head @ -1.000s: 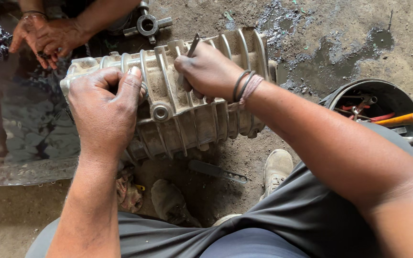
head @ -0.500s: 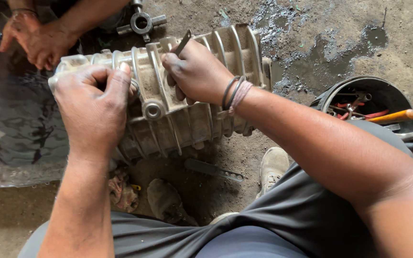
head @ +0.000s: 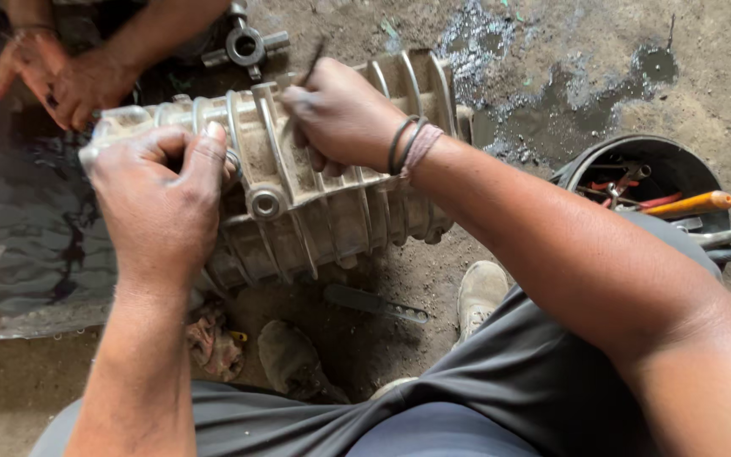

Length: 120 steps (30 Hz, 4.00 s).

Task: The person uses a small metal tool to scrape and clean the surface of a large, ribbed mechanical housing. They systematically work along the ridges and grooves of the part, removing dirt and grime.

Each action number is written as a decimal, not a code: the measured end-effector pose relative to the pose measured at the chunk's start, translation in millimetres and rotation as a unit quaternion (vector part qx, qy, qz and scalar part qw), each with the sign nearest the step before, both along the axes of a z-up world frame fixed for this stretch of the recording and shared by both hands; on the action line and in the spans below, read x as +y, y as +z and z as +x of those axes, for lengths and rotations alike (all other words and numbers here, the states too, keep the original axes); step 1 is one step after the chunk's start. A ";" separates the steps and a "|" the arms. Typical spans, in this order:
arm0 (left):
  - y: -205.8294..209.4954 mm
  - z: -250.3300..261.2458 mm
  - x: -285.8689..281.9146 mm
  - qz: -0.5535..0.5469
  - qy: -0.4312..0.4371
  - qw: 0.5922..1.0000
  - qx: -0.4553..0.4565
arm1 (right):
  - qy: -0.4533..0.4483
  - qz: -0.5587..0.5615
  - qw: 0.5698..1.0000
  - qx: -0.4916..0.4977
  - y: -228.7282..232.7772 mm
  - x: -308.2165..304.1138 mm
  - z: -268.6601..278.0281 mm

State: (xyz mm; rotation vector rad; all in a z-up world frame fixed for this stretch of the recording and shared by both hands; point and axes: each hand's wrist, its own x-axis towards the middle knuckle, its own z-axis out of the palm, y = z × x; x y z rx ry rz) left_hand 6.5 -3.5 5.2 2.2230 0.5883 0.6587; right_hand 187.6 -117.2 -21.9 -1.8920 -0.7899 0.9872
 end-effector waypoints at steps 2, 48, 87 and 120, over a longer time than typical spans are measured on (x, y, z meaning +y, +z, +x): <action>-3.8 -2.9 -2.5 -0.033 0.001 0.999 -0.013 | -0.007 -0.025 0.997 -0.077 -7.8 0.4 -0.6; -2.8 -6.1 -3.7 -0.007 0.020 0.999 0.025 | 0.242 -0.099 0.899 -0.351 -6.2 -16.4 -20.3; 6.3 -21.7 -25.1 0.051 -0.013 0.997 0.050 | 0.009 0.097 0.995 -0.004 -19.0 -74.5 -73.4; -1.1 -12.6 -18.6 0.021 -0.005 0.997 0.071 | 0.254 -0.064 0.857 -0.444 7.9 -37.8 -12.3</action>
